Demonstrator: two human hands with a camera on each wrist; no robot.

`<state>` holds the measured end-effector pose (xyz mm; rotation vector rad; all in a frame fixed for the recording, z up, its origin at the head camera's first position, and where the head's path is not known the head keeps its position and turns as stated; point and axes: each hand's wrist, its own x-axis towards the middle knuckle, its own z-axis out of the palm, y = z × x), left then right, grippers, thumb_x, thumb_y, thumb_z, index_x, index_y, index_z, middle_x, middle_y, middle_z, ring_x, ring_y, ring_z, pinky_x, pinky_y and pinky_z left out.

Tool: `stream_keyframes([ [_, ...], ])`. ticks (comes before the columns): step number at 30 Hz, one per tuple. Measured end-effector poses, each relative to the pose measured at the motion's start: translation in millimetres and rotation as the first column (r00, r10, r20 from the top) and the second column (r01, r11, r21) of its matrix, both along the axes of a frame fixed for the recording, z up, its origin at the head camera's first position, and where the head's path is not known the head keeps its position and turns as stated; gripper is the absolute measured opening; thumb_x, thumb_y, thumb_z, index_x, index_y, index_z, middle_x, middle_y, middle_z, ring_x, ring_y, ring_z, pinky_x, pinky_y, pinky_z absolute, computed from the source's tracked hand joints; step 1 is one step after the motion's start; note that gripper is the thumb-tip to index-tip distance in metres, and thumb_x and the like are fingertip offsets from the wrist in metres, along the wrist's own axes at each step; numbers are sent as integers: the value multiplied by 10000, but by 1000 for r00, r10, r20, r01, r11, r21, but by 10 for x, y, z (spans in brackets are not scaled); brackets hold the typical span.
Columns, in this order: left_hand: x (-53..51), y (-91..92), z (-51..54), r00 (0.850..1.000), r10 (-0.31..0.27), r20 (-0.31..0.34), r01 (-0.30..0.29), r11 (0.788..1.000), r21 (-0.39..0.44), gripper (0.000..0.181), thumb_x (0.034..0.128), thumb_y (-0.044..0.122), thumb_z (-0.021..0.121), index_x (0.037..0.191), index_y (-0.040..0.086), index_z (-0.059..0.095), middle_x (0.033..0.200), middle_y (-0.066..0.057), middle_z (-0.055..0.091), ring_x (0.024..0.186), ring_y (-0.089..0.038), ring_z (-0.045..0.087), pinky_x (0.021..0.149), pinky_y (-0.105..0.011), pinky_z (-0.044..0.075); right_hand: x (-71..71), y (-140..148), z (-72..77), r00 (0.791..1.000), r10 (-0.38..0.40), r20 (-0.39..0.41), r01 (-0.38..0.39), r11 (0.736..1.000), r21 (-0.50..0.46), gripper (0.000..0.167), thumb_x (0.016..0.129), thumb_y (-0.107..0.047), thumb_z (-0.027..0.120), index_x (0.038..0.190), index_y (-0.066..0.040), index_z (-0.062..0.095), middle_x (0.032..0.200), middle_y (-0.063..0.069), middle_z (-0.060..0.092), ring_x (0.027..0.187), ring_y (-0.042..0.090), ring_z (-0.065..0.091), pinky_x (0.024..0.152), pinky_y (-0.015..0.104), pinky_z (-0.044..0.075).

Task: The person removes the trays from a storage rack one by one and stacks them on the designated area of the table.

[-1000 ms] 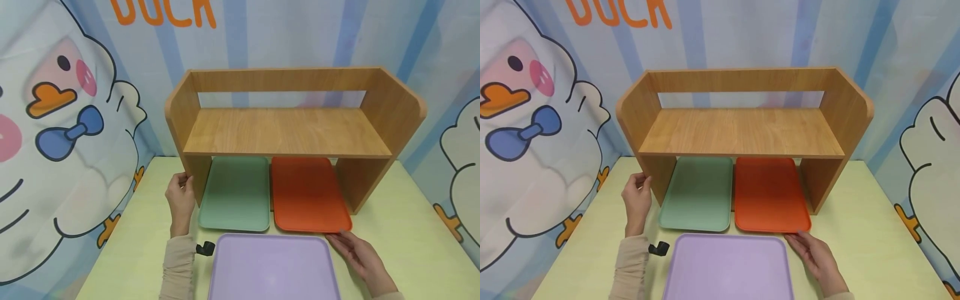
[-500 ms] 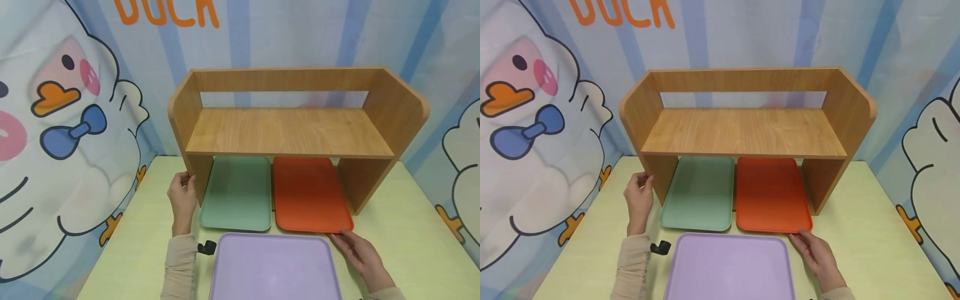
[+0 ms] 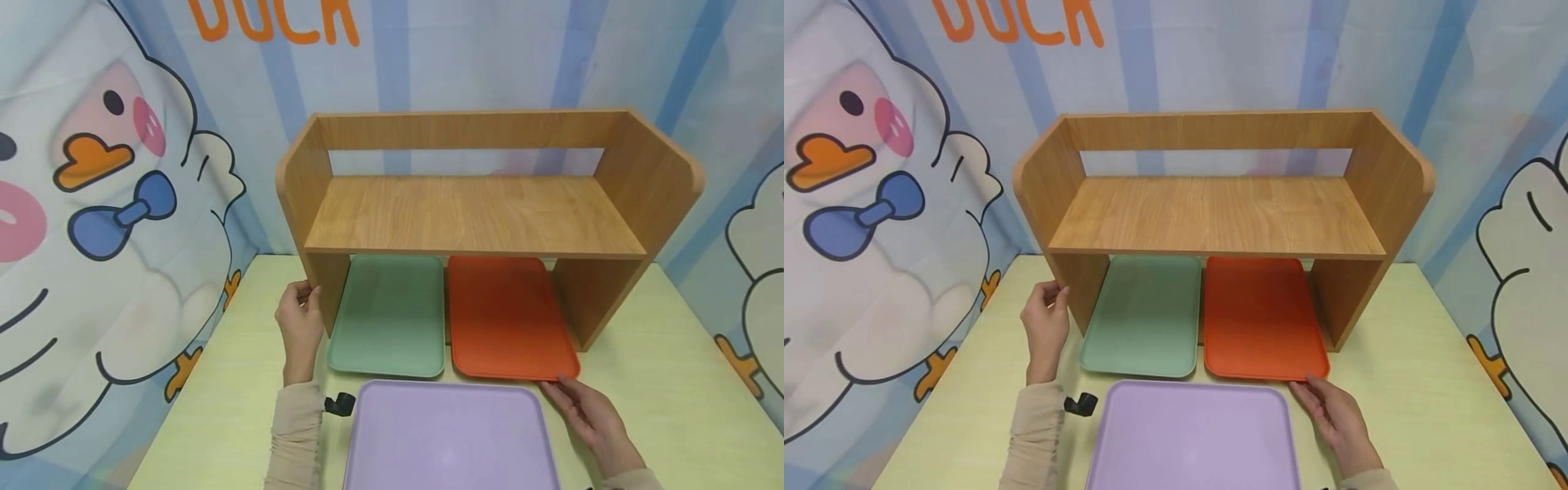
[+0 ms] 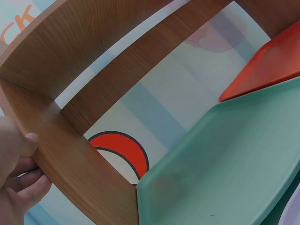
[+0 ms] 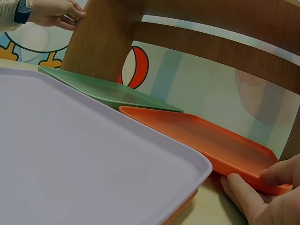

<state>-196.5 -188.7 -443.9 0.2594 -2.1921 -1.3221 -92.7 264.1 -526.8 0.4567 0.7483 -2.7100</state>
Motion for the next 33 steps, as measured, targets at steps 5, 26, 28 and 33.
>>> stream_keyframes([
  [5, 6, -1, 1, 1000, -4, -4, 4, 1000, 0, 186, 934, 108, 604, 1070, -20, 596, 1033, -175, 646, 963, -288, 636, 833, -406, 564, 1, 1, 3, 1000, 1, -11, -1, 1000, -3, 283, 992, 42, 360, 953, 34, 640, 989, 235, 676, 950, 299, 687, 982, 290, 476],
  [26, 14, -11, -5, 1000, 2, -13, -2, 1000, -2, 181, 933, 117, 611, 1057, -15, 601, 1021, -174, 647, 949, -286, 637, 828, -404, 566, 55, 7, 3, 997, -74, -17, 75, 997, 19, 205, 984, 36, 383, 987, -27, 578, 965, 253, 667, 930, 320, 690, 947, 245, 487],
  [28, 12, -10, -6, 1000, 2, -10, -2, 1000, -1, 182, 935, 119, 608, 1061, -12, 600, 1025, -171, 646, 955, -284, 637, 833, -403, 564, 64, 11, -3, 996, -79, -40, 78, 997, -27, 258, 983, 48, 370, 955, -17, 618, 979, 266, 661, 938, 337, 684, 975, 295, 474],
  [33, 6, -7, -17, 1000, 2, -5, -2, 1000, -2, 184, 935, 121, 608, 1065, -10, 599, 1029, -169, 645, 961, -284, 636, 837, -406, 563, 82, 20, -16, 991, -81, -103, 72, 993, -95, 289, 988, 57, 341, 973, 23, 628, 1005, 284, 650, 960, 357, 674, 967, 363, 493],
])
